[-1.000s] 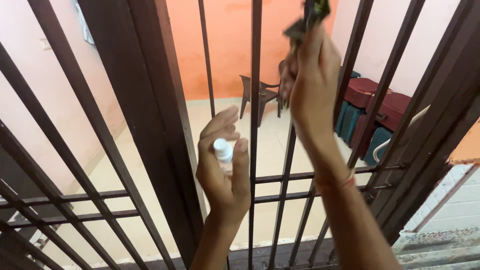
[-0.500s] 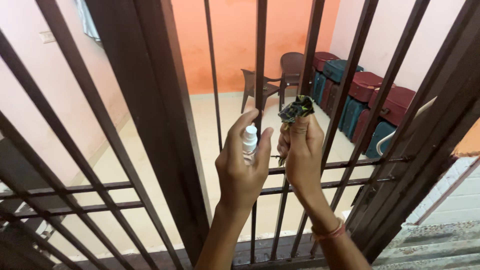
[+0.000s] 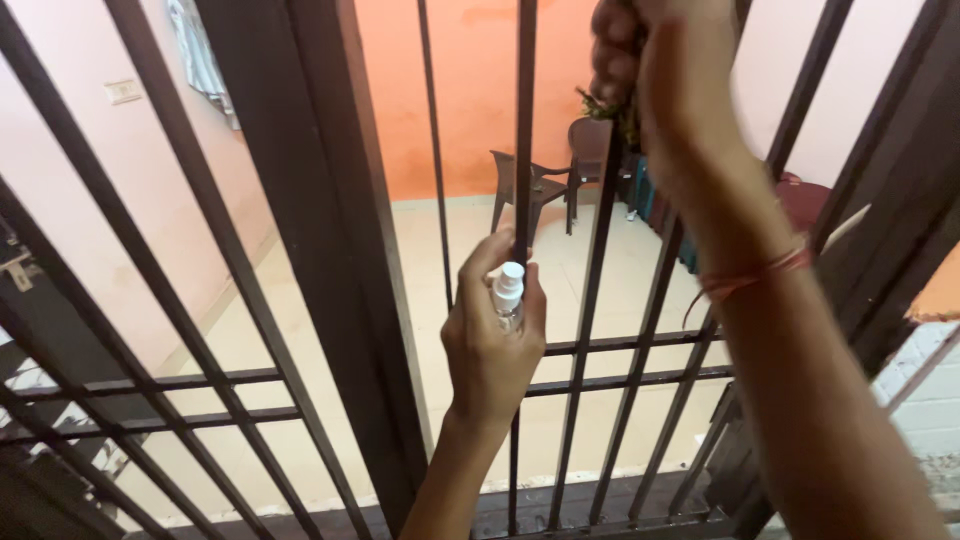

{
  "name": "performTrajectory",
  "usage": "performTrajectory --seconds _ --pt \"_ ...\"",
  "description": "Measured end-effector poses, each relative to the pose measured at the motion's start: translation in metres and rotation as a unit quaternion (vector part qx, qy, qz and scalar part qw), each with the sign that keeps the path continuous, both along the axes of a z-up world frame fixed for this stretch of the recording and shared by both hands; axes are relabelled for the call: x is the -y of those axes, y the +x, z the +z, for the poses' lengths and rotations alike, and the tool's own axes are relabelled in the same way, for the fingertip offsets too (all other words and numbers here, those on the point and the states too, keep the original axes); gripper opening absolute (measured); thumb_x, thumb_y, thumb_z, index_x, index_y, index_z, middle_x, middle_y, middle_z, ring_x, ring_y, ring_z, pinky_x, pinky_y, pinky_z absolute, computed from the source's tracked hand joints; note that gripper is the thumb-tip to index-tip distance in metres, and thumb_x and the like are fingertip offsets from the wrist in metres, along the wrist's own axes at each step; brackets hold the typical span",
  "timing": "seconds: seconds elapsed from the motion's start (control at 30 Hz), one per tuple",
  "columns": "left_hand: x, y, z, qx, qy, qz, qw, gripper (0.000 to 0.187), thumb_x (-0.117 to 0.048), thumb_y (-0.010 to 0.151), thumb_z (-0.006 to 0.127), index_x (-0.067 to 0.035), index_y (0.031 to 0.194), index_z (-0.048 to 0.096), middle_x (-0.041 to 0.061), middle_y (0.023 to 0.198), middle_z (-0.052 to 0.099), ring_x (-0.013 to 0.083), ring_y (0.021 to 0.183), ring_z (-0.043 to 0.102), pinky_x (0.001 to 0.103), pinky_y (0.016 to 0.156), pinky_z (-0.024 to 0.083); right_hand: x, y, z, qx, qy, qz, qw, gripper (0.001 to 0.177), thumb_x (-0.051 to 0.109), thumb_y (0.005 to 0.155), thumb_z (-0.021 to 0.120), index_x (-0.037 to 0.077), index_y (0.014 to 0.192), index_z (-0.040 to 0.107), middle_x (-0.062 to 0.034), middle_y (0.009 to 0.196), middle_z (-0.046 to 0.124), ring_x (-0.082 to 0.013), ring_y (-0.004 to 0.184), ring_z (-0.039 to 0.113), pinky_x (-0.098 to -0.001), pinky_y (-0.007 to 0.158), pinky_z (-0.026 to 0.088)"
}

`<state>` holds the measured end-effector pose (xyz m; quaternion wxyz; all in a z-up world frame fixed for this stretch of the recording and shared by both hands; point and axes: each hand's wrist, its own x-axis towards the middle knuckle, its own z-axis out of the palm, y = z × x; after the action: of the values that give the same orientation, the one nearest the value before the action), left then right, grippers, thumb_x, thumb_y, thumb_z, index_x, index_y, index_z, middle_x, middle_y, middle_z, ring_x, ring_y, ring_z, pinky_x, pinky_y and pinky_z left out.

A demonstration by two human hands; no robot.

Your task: The person cleans a metal gate by repeatedly spraying a liquid from a small bottle and wiping the bars with a cloth. The person holds the bottle in the left hand and wipes with the right hand, moving along the vertical bars of the gate.

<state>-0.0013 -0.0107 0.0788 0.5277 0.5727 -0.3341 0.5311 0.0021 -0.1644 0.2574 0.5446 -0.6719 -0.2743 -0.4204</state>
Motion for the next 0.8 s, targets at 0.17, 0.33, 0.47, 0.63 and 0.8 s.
performTrajectory --seconds 0.17,0.33,0.47,0.63,0.8 --pt "-0.002 -0.003 0.001 0.010 0.040 0.031 0.999 0.046 0.000 0.099 0.069 0.001 0.141 0.049 0.019 0.125 0.068 0.0298 0.112 0.074 0.036 0.089 0.064 -0.007 0.000 -0.023 0.027 0.018 0.023 0.999 0.038 0.047 0.111 0.045 0.017 0.087 0.043 0.0058 0.068 0.030 -0.0055 0.055 0.027 -0.0259 0.051 0.024" --pt "-0.002 -0.004 0.002 -0.004 0.050 0.021 0.999 0.050 0.000 0.099 0.069 -0.001 0.145 0.049 0.018 0.122 0.069 0.0282 0.111 0.075 0.036 0.088 0.064 -0.013 0.001 -0.052 0.031 0.062 0.033 0.997 0.045 0.055 0.111 0.042 0.016 0.090 0.045 0.0078 0.067 0.033 -0.0042 0.054 0.030 -0.0261 0.048 0.027" --pt "0.000 -0.006 0.000 -0.010 0.032 0.026 0.999 0.050 0.001 0.098 0.071 -0.002 0.143 0.052 0.017 0.121 0.070 0.0283 0.110 0.074 0.037 0.088 0.062 -0.021 -0.009 -0.096 -0.006 0.079 0.031 0.996 0.046 0.055 0.111 0.041 0.014 0.092 0.050 0.0064 0.065 0.039 -0.0045 0.050 0.034 -0.0255 0.043 0.029" --pt "0.001 -0.006 0.001 -0.015 0.020 0.002 1.000 0.047 0.001 0.098 0.070 -0.001 0.142 0.053 0.016 0.124 0.070 0.0273 0.112 0.075 0.036 0.090 0.063 -0.028 -0.018 -0.161 -0.070 0.141 0.063 0.985 0.043 0.050 0.109 0.040 0.010 0.100 0.052 0.0074 0.069 0.037 -0.0027 0.054 0.031 -0.0218 0.046 0.024" --pt "-0.001 -0.005 0.002 0.003 0.026 0.017 1.000 0.045 0.001 0.099 0.068 -0.001 0.141 0.053 0.018 0.129 0.068 0.0296 0.115 0.073 0.037 0.093 0.062 -0.027 -0.014 -0.203 -0.082 0.166 0.061 0.981 0.043 0.046 0.111 0.041 0.007 0.095 0.052 0.0065 0.071 0.041 -0.0032 0.055 0.032 -0.0218 0.047 0.024"
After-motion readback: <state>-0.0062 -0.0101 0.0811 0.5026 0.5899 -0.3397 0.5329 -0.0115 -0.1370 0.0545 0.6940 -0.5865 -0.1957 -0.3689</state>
